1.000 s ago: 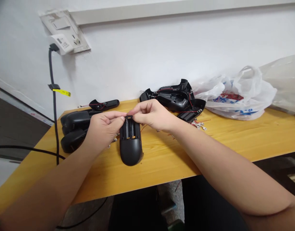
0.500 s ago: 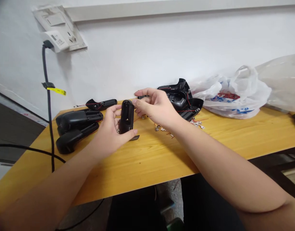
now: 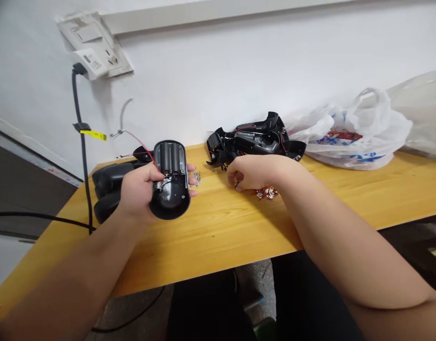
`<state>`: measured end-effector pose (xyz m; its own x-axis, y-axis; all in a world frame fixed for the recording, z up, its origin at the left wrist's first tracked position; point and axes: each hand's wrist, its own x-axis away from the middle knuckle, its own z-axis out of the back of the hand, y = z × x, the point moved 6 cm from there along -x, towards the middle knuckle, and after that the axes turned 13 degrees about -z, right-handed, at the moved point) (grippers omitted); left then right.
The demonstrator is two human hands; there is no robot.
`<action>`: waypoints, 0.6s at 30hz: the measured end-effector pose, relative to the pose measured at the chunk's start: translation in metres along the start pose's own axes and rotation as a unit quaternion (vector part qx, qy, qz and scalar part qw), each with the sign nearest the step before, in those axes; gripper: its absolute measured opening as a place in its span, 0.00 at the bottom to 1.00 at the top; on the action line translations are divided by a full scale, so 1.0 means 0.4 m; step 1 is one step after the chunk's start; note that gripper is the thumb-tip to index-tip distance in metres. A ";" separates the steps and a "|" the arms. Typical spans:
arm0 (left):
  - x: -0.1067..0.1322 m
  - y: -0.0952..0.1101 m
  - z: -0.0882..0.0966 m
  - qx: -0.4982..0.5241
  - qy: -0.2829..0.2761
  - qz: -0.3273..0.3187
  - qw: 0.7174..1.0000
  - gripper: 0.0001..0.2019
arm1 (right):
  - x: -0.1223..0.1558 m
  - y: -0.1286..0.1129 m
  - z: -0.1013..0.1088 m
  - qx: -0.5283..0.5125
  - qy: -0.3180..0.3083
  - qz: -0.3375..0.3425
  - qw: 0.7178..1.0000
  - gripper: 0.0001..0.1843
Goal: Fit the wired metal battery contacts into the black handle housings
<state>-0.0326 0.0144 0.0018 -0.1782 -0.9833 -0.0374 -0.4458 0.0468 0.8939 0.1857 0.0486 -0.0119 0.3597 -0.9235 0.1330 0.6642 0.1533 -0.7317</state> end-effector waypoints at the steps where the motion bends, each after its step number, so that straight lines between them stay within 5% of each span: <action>1: -0.001 -0.003 0.000 0.002 0.001 0.009 1.000 0.29 | -0.002 -0.001 -0.012 0.035 -0.028 -0.010 0.999 0.08; 7: -0.010 -0.024 0.004 0.003 -0.026 0.063 0.998 0.21 | 0.005 -0.026 -0.026 0.176 -0.083 -0.078 0.978 0.02; 10: -0.009 -0.035 0.009 -0.035 -0.045 0.081 0.995 0.17 | 0.018 -0.096 -0.020 0.180 -0.019 0.032 0.983 0.04; 14: -0.008 -0.042 0.011 -0.119 -0.064 0.069 0.988 0.13 | 0.038 -0.175 -0.029 0.055 0.066 0.133 0.987 0.10; 18: -0.011 -0.034 0.005 -0.133 -0.056 0.025 0.989 0.12 | 0.021 -0.184 -0.079 -0.151 0.011 0.099 0.983 0.21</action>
<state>-0.0274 0.0183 -0.0112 -0.2967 -0.9546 -0.0251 -0.1889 0.0329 0.9814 0.1191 0.0183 0.0218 0.4465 -0.8937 -0.0449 0.3552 0.2231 -0.9078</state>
